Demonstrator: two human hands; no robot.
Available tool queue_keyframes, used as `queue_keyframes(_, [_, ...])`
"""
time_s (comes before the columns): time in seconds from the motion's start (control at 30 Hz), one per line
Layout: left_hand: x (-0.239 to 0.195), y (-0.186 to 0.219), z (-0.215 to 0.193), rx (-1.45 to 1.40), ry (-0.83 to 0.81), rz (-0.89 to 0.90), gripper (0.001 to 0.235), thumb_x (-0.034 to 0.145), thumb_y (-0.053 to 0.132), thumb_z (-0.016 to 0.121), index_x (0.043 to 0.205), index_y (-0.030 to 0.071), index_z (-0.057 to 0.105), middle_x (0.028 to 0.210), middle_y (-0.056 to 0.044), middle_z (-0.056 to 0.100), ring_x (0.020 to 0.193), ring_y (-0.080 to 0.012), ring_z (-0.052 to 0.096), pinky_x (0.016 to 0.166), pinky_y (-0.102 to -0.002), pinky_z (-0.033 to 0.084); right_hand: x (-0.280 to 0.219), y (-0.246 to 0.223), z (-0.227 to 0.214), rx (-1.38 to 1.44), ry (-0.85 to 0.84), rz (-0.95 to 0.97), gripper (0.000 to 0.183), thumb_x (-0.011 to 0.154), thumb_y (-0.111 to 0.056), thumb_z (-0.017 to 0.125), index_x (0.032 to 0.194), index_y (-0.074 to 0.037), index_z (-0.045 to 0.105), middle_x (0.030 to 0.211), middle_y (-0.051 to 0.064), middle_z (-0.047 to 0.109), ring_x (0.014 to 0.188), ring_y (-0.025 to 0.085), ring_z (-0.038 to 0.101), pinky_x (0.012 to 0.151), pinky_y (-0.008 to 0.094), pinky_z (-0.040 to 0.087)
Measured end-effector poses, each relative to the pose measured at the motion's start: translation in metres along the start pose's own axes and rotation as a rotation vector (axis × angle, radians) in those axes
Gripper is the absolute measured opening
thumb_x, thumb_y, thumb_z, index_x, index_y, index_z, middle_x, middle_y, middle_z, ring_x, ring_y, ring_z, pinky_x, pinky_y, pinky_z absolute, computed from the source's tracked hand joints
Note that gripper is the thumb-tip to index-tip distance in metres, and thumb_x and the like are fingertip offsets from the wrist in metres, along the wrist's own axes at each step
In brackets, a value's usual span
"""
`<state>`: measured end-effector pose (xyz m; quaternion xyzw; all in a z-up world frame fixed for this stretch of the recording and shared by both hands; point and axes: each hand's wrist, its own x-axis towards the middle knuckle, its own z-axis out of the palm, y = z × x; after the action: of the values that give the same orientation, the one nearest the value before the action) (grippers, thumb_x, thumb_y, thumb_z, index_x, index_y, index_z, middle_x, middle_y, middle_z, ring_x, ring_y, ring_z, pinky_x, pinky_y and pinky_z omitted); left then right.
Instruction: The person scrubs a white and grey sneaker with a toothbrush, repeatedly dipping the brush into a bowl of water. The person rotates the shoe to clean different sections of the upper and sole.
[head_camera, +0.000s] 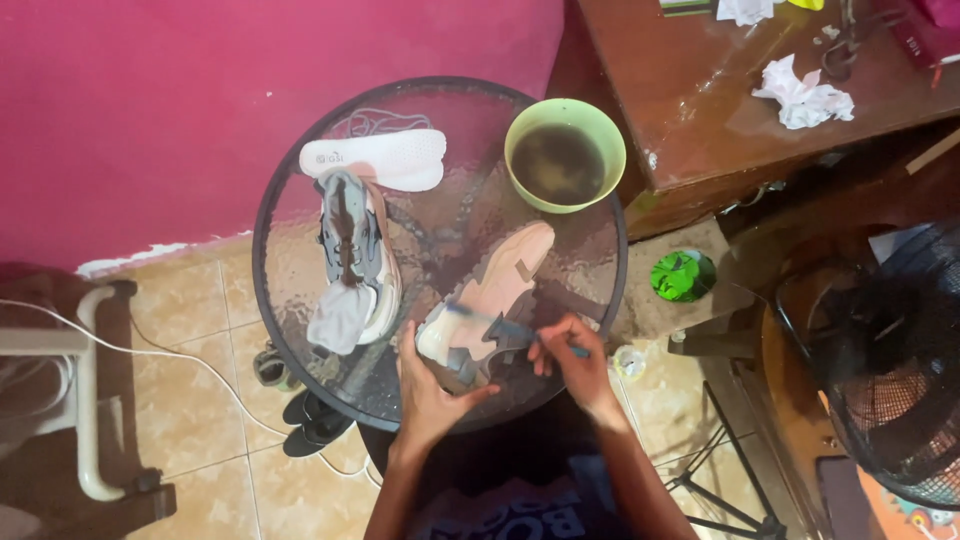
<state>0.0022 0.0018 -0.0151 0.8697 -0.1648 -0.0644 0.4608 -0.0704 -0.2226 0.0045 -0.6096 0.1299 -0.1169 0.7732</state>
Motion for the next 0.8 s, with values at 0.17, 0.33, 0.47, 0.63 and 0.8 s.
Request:
queue_keyframes(0.17, [0.001,-0.004,0.003,-0.089,0.08,0.082,0.161,0.037,0.056,0.105,0.157,-0.007,0.018,0.148,-0.035,0.04,0.134,-0.0547,0.042,0.116,-0.062,0.029,-0.003,0.029,0.004,0.103,-0.091,0.035,0.009,0.099,0.0,0.062,0.09,0.002,0.063,0.062,0.025,0.072,0.044,0.024,0.067,0.041,0.03,0.053])
queue_keyframes(0.33, [-0.001,-0.003,0.003,-0.106,0.084,0.069,0.161,0.038,0.052,0.106,0.158,-0.007,0.015,0.148,-0.037,0.039,0.135,-0.0555,0.04,0.118,-0.061,0.026,-0.01,0.014,0.019,0.059,-0.125,-0.063,0.008,0.098,0.004,0.064,0.091,0.003,0.067,0.063,0.023,0.073,0.046,0.024,0.069,0.041,0.029,0.054])
queue_keyframes(0.47, [-0.006,-0.003,0.008,-0.13,0.113,0.045,0.17,0.035,0.053,0.107,0.157,-0.011,0.007,0.149,-0.038,0.037,0.138,-0.0546,0.038,0.119,-0.061,0.024,-0.011,0.029,0.007,0.063,-0.039,-0.124,0.008,0.102,0.0,0.058,0.096,0.001,0.064,0.068,0.025,0.073,0.046,0.024,0.068,0.041,0.029,0.054])
queue_keyframes(0.63, [-0.002,-0.003,0.01,-0.175,0.176,0.187,0.168,0.043,0.038,0.108,0.153,-0.011,-0.009,0.148,-0.037,0.037,0.138,-0.0535,0.04,0.119,-0.059,0.03,-0.013,0.021,0.014,-0.072,-0.123,-0.135,0.005,0.096,0.002,0.066,0.092,0.003,0.069,0.067,0.018,0.076,0.049,0.02,0.071,0.044,0.029,0.057])
queue_keyframes(0.8, [-0.006,0.002,0.008,-0.197,0.165,0.105,0.167,0.046,0.037,0.107,0.155,-0.007,-0.012,0.149,-0.039,0.033,0.14,-0.0542,0.038,0.118,-0.061,0.031,-0.022,0.004,0.03,-0.228,-0.152,-0.229,0.003,0.091,0.0,0.073,0.09,0.002,0.071,0.066,0.015,0.077,0.05,0.02,0.072,0.045,0.029,0.058])
